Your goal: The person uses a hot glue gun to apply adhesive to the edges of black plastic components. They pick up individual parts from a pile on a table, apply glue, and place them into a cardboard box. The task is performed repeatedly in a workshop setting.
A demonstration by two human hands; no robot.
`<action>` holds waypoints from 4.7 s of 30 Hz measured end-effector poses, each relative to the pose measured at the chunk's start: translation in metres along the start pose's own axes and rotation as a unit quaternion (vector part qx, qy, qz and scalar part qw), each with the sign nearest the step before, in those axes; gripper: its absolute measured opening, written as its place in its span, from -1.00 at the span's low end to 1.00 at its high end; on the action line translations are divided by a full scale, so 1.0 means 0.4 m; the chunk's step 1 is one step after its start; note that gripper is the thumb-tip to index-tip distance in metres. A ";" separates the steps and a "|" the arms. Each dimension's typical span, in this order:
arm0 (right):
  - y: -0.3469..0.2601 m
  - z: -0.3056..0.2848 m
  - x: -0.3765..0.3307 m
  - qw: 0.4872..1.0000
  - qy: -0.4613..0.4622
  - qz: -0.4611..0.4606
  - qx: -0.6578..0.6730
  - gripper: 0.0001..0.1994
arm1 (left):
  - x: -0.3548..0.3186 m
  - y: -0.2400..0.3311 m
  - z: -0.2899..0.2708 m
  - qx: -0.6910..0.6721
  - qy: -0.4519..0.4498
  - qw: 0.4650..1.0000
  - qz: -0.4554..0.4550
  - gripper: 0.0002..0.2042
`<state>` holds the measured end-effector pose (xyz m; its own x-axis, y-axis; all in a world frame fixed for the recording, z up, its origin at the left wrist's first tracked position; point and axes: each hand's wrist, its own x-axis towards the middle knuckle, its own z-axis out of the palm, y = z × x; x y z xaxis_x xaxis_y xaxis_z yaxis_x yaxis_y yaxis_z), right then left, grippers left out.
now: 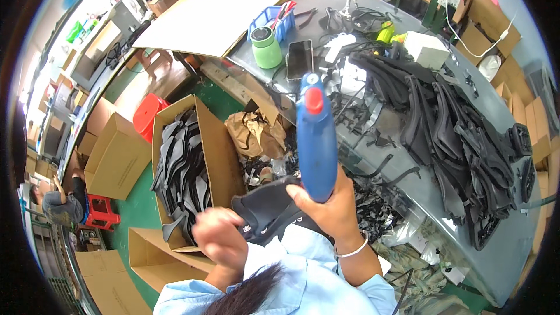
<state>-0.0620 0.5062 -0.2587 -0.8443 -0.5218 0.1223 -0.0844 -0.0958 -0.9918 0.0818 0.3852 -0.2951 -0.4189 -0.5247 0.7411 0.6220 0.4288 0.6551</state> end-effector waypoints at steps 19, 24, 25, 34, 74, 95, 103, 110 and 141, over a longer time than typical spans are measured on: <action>0.031 0.021 -0.118 0.935 -0.135 -0.175 -0.278 -0.56 | 0.108 -0.011 0.029 -0.287 0.189 0.927 -0.152 -0.48; 0.030 0.033 -0.138 0.923 -0.180 -0.182 -0.287 -0.57 | 0.108 -0.014 0.015 -0.273 0.222 0.928 -0.125 -0.41; 0.030 0.035 -0.139 0.921 -0.184 -0.190 -0.286 -0.57 | 0.106 -0.016 0.016 -0.274 0.225 0.927 -0.123 -0.42; 0.021 0.037 -0.139 0.920 -0.176 -0.187 -0.297 -0.58 | 0.096 -0.023 0.017 -0.295 0.212 0.927 -0.090 -0.42; 0.027 0.003 -0.137 0.876 -0.157 -0.250 -0.382 -0.65 | 0.181 0.100 -0.045 -0.033 0.109 0.947 -0.299 -0.75; -0.005 0.027 -0.140 0.905 -0.185 -0.231 -0.306 -0.62 | 0.150 0.070 -0.048 -0.036 0.076 0.978 -0.189 -0.75; -0.007 0.031 -0.139 0.902 -0.184 -0.233 -0.314 -0.62 | 0.164 0.083 -0.069 -0.032 0.039 0.969 -0.241 -0.75; 0.002 0.021 -0.143 0.888 -0.170 -0.239 -0.354 -0.64 | 0.207 0.115 -0.095 -0.002 -0.037 0.939 -0.341 -0.78; -0.044 0.036 -0.139 0.934 -0.273 -0.170 -0.158 -0.61 | 0.089 -0.068 -0.117 0.264 -0.299 0.901 -0.170 -0.76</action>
<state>-0.0059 0.5247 -0.2475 -0.3512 -0.8695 0.3474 -0.5231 -0.1255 -0.8430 0.0808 0.3206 -0.2935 -0.9057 -0.2686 0.3281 0.0559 0.6915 0.7203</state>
